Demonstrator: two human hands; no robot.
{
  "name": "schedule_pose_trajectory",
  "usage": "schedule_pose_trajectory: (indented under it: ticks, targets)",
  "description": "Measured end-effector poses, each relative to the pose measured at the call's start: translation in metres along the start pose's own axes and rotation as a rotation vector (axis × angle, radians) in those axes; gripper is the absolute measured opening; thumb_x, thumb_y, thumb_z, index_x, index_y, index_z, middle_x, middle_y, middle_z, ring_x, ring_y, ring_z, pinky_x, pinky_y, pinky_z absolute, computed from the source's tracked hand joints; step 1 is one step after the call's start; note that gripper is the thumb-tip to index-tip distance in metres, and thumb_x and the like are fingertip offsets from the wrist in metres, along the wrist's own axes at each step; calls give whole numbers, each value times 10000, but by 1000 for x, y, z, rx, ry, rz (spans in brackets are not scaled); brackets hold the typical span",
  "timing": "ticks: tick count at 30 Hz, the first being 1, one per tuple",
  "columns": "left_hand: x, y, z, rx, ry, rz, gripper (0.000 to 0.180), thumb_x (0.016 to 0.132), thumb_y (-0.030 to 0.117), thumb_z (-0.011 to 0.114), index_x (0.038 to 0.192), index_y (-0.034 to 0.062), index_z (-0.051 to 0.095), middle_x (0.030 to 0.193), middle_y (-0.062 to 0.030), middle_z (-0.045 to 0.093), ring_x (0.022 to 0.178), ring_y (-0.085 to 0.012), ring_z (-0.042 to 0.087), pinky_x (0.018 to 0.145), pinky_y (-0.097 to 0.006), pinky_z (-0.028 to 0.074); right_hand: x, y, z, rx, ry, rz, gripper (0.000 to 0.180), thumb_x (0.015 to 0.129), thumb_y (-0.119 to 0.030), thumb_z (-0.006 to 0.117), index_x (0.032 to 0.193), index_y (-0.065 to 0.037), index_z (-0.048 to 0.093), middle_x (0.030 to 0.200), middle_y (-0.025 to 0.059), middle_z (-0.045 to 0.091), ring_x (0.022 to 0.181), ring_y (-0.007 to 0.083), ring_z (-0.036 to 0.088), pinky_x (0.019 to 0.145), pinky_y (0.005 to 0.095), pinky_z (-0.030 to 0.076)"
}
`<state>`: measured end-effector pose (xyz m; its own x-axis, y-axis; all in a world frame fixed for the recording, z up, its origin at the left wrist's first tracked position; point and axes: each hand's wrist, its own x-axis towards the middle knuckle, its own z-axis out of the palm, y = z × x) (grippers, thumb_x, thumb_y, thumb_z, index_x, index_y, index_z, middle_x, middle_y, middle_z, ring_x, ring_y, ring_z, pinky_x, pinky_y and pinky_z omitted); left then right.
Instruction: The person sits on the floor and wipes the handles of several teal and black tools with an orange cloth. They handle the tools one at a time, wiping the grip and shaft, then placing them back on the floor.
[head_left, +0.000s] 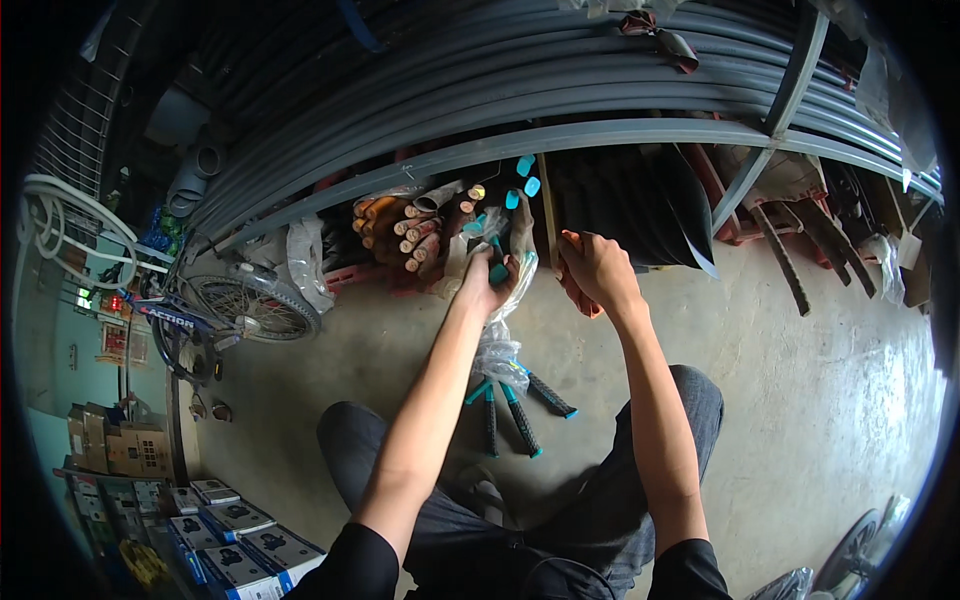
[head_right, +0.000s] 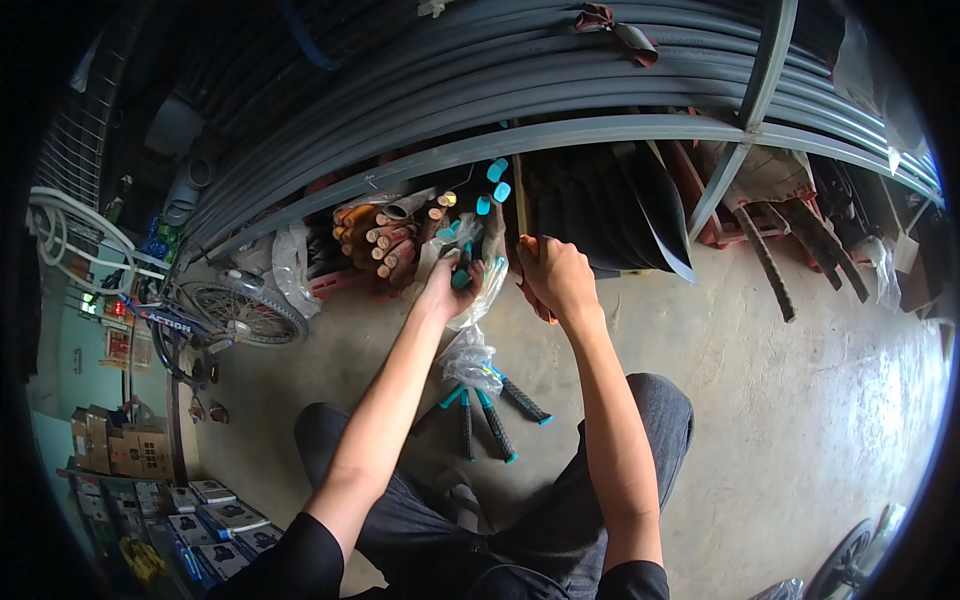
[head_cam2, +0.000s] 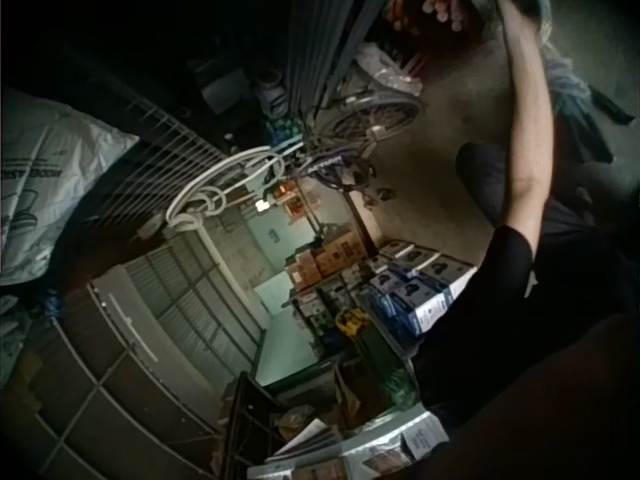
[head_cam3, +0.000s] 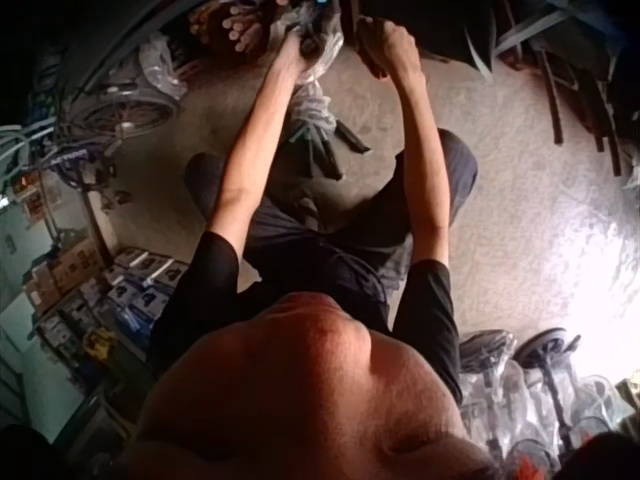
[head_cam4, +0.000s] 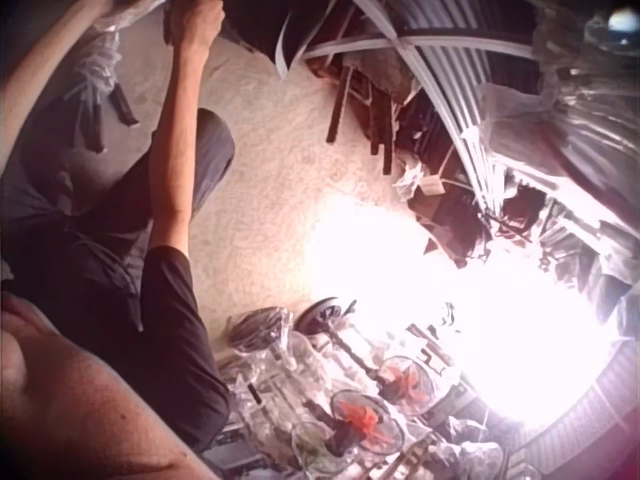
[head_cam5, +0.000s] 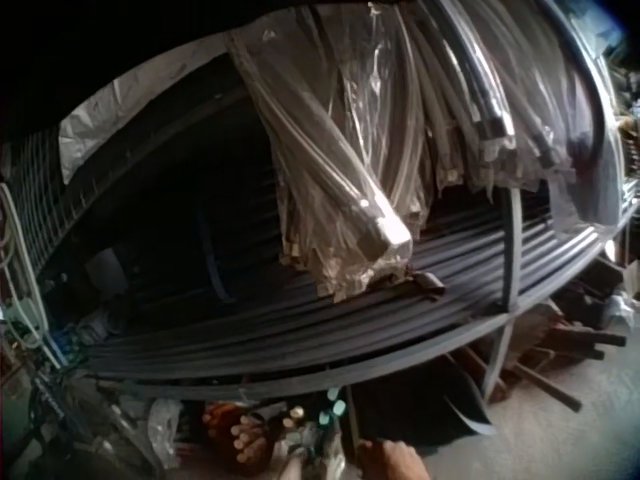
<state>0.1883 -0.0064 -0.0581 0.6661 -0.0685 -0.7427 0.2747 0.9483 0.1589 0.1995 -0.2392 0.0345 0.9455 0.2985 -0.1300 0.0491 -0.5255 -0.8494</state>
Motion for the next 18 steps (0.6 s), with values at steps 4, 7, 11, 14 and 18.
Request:
schedule_pose_trajectory:
  ticks: [4,7,11,14,18]
  targets:
    - [-7,-25,6,335,43,253,282,953,199,521,1019,-71,481,853,-131,561,669,-155,562,526,-215,506,1,20,-3,-104,40,-15,426,971,-320,445,717,-32,629,531,68,620,497,211,654,551,332,537]
    - [-11,-5,-4,274,63,104,298,954,215,493,1045,-68,500,777,-81,521,557,-92,417,425,-180,336,-2,16,-4,-53,-12,-14,432,977,-307,441,699,-26,616,515,63,613,449,193,631,508,314,530]
    - [-26,5,-8,84,-224,40,323,924,222,543,1088,-55,508,705,1,427,501,-59,365,389,-184,275,-4,14,1,-67,-73,-6,452,986,-305,439,682,-17,610,502,58,608,407,185,610,454,302,520]
    - [-50,-3,-11,15,-418,32,277,926,256,577,1016,-2,538,655,51,401,464,-37,318,390,-188,243,-4,16,8,-74,-107,-6,470,987,-311,443,665,-11,609,489,53,601,398,182,606,437,303,518]
    - [-93,-41,-8,448,-269,157,300,957,338,566,1017,45,546,618,65,347,463,-32,271,433,-212,209,0,22,15,-97,-133,24,477,970,-346,477,650,-25,624,481,52,596,430,204,622,508,323,533]
